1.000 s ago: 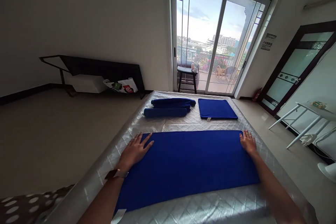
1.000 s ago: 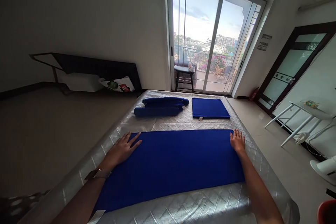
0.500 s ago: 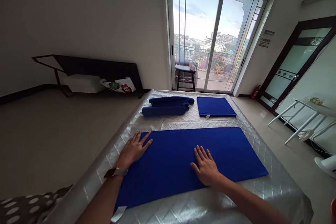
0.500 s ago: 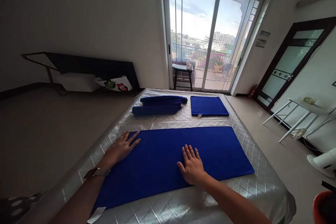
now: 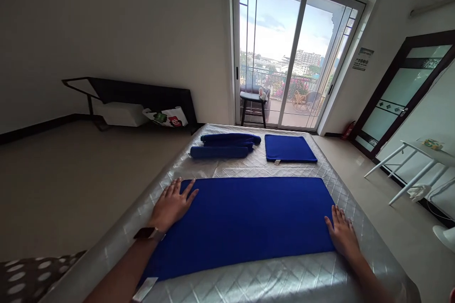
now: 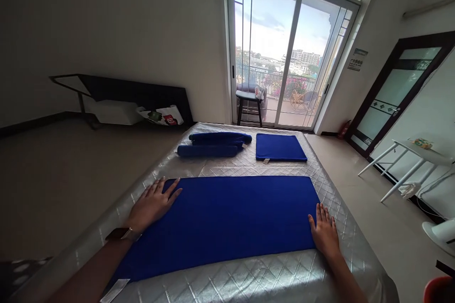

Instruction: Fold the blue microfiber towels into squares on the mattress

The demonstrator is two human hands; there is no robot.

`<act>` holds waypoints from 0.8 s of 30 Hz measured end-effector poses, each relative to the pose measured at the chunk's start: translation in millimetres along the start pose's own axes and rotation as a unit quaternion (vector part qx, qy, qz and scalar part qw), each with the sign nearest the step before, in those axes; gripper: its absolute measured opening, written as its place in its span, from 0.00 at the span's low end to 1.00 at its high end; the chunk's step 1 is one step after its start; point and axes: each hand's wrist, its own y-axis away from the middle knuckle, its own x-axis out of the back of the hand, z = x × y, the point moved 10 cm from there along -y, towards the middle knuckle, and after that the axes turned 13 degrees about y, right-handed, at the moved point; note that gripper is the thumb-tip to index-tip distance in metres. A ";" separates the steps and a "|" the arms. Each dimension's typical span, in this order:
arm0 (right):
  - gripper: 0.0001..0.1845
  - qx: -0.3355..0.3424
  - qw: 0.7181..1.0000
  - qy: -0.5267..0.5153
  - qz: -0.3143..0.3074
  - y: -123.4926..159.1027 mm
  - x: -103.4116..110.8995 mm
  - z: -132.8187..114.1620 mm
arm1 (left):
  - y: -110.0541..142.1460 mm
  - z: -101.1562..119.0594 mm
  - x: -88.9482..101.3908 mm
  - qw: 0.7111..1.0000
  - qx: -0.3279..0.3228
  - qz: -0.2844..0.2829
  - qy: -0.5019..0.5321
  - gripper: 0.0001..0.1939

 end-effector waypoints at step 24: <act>0.37 0.244 0.967 -0.021 0.063 34.8 95.5 -200.6 | 132.1 3.7 -26.0 0.998 -0.048 -0.021 0.025 0.37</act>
